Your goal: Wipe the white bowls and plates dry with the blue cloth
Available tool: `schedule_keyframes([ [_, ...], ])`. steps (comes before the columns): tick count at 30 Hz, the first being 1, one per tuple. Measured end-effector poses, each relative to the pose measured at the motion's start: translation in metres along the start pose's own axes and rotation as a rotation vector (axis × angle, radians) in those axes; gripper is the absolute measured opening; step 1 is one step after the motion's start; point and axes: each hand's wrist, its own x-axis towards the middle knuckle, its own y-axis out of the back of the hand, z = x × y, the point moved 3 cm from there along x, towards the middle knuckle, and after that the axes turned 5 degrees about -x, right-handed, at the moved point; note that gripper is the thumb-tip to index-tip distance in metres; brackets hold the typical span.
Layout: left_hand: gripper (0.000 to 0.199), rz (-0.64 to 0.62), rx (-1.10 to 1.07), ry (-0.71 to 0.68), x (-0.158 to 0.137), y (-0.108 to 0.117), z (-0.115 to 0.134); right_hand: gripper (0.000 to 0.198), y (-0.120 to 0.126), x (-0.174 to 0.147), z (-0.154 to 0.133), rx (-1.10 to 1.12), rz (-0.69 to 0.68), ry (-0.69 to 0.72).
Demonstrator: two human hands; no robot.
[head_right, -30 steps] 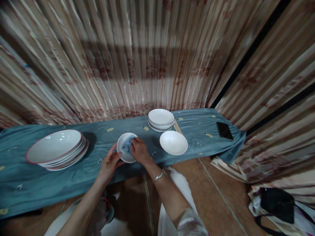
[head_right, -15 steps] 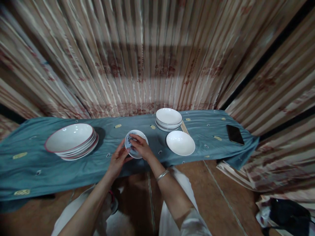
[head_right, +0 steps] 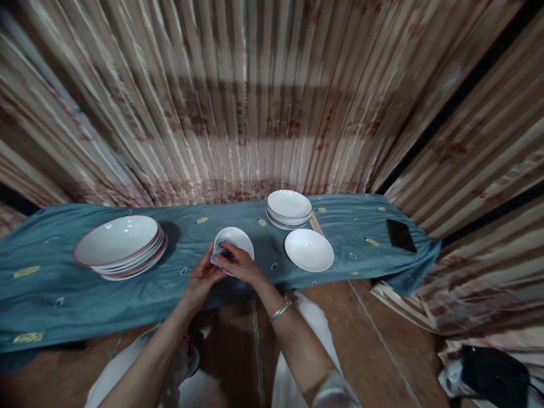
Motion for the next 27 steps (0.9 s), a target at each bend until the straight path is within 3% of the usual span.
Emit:
schedule_keyframes([
  [6,0.091,-0.003,-0.066,0.06,-0.002,0.002,0.0,0.057,0.002,-0.007,-0.003,-0.112,-0.029,-0.002],
  [12,0.096,-0.015,-0.082,0.065,0.0,0.004,0.0,0.03,-0.002,-0.014,-0.019,-0.374,0.015,0.108],
  [17,0.091,0.004,-0.04,0.055,-0.002,0.002,0.004,0.028,-0.004,-0.025,-0.025,-0.592,0.082,0.124],
  [27,0.092,0.064,-0.071,0.043,-0.002,0.004,0.0,0.032,0.017,-0.028,-0.021,-0.561,0.216,0.047],
])
